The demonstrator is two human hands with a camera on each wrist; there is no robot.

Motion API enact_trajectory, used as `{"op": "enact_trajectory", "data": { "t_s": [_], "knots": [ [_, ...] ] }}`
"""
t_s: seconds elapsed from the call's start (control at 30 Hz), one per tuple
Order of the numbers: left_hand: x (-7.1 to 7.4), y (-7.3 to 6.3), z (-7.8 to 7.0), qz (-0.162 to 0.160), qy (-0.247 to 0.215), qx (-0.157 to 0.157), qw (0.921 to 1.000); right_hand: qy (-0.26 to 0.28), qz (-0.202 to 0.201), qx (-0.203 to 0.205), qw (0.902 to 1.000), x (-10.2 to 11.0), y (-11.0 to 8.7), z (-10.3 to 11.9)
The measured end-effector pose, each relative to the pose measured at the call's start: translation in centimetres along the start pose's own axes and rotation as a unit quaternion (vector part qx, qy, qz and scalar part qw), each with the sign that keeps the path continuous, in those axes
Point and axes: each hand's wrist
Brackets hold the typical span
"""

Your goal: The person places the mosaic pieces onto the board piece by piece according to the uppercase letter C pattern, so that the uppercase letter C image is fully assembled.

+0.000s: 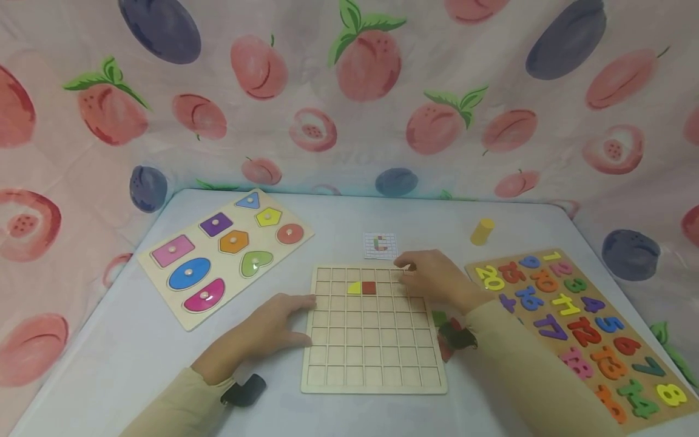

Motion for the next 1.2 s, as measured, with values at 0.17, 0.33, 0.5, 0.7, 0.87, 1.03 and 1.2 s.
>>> {"op": "enact_trajectory", "data": {
  "t_s": [0.17, 0.33, 0.5, 0.7, 0.87, 1.03, 1.2],
  "knots": [
    [0.0, 0.0, -0.1, -0.002, 0.000, 0.008, 1.0000, -0.006, -0.024, 0.003, 0.9997, 0.5, -0.7, -2.1],
    [0.0, -0.1, -0.1, -0.003, 0.000, 0.005, 1.0000, 0.006, -0.028, -0.017, 0.9995, 0.7, -1.4, -3.8],
    [0.0, -0.1, 0.0, -0.003, 0.002, 0.001, 1.0000, 0.008, -0.022, -0.043, 0.9988, 0.7, -2.0, -5.1],
    [0.0, -0.1, 0.0, -0.002, 0.003, 0.000, 1.0000, -0.001, -0.026, -0.019, 0.9995, 0.4, -2.3, -6.1],
    [0.1, -0.1, -0.1, -0.001, 0.001, -0.001, 1.0000, -0.003, -0.023, -0.010, 0.9997, 0.0, -2.2, -6.3],
    [0.1, -0.1, 0.0, 0.001, 0.001, -0.003, 1.0000, 0.000, -0.009, -0.026, 0.9996, -0.3, -1.9, -6.2],
    [0.0, 0.1, 0.1, 0.004, 0.003, -0.003, 1.0000, 0.001, 0.004, -0.045, 0.9990, -0.5, -1.6, -5.7]
  ]
}}
Point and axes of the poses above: each hand's wrist, its own y-axis towards the middle knuckle, its own x-axis out of the back of the hand, z = x × y, and after that the axes turned 8 degrees about z, right-handed
